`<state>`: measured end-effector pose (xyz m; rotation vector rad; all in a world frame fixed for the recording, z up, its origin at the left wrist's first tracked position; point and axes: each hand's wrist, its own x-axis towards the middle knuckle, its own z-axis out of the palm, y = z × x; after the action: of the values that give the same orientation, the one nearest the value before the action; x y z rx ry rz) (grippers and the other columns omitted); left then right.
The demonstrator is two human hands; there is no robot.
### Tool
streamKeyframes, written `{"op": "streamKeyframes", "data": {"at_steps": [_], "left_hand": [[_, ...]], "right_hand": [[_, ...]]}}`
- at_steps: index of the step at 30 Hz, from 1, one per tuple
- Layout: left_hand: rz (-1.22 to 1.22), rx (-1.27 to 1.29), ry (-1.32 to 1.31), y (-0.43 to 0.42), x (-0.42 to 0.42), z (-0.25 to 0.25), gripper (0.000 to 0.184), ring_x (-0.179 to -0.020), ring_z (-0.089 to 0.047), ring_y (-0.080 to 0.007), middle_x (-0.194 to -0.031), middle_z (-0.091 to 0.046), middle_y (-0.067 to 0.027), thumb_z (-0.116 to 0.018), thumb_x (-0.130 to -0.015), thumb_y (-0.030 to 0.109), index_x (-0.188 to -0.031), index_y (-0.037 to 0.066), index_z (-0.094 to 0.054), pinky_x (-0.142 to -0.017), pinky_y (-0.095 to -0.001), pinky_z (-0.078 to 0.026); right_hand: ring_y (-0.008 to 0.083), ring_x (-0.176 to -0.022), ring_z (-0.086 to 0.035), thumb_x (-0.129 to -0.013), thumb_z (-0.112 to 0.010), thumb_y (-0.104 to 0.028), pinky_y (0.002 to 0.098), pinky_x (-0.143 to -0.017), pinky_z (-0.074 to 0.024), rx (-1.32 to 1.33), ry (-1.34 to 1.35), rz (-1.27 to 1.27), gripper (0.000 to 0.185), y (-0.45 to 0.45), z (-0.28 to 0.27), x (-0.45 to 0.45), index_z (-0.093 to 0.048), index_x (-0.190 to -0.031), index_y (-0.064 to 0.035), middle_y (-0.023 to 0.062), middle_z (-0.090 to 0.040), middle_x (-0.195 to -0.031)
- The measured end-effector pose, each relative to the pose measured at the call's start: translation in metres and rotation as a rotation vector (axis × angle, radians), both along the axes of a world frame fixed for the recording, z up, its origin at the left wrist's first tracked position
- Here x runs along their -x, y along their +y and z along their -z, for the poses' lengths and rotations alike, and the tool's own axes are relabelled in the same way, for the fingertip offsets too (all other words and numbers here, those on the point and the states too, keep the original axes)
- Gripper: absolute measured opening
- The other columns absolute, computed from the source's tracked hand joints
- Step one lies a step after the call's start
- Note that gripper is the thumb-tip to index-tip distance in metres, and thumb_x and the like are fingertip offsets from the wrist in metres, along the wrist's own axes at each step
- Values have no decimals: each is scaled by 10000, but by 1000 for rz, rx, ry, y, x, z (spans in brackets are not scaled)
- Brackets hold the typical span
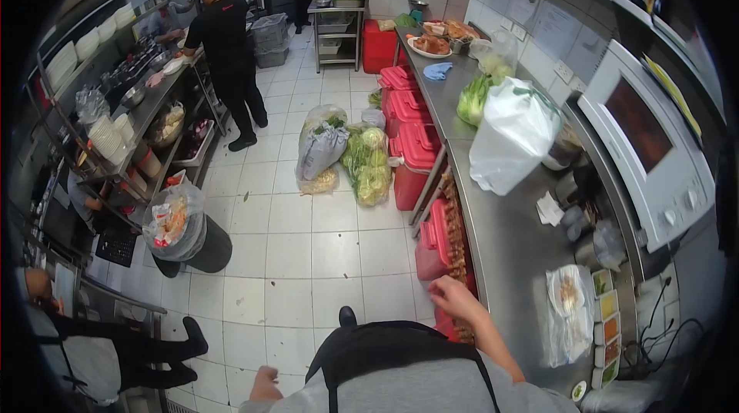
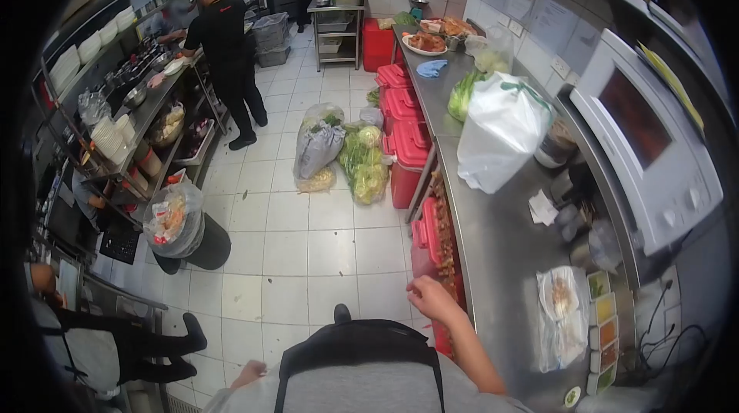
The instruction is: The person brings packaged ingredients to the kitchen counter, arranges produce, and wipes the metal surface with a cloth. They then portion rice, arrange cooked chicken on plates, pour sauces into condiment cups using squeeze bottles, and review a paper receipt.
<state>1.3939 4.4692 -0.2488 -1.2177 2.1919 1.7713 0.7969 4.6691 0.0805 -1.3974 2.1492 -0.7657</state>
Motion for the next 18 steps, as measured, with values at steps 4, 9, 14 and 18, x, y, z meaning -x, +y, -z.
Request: {"op": "streamKeyframes", "data": {"at_steps": [4, 9, 14, 18], "left_hand": [[-134, -150, -632, -114, 206, -16, 366, -880, -634, -301, -1003, -649, -173, -543, -797, 189, -1106, 0, -595, -689, -487, -522], [20, 274, -119, -229, 418, -75, 350, -981, -611, -316, -1032, -646, -175, -553, -787, 187, -1099, 38, -606, -869, -362, -478], [158, 316, 73, -270, 573, -112, 337, -920, -627, -295, -997, -655, -163, -560, -800, 207, -1102, 65, -607, -819, -346, -492], [308, 291, 67, -280, 637, -90, 362, -906, -626, -306, -954, -664, -153, -575, -797, 235, -1122, 78, -599, -817, -361, -495]], "right_hand": [[314, -828, -598, -784, -626, -124, 383, -760, -478, -24, 37, -7, 201, -57, -9, 38, -600, -939, 2, 171, -586, -886], [351, -853, -581, -784, -627, -138, 408, -773, -465, -58, 39, 149, 216, -76, -11, 88, -593, -942, 5, 186, -574, -895], [301, -854, -595, -774, -638, -138, 365, -760, -477, -150, -85, 266, 230, -86, 11, 140, -608, -973, -27, 159, -590, -900], [328, -879, -586, -785, -623, -158, 391, -783, -468, -126, -103, 278, 229, -122, 18, 197, -602, -956, -8, 180, -585, -915]]}}
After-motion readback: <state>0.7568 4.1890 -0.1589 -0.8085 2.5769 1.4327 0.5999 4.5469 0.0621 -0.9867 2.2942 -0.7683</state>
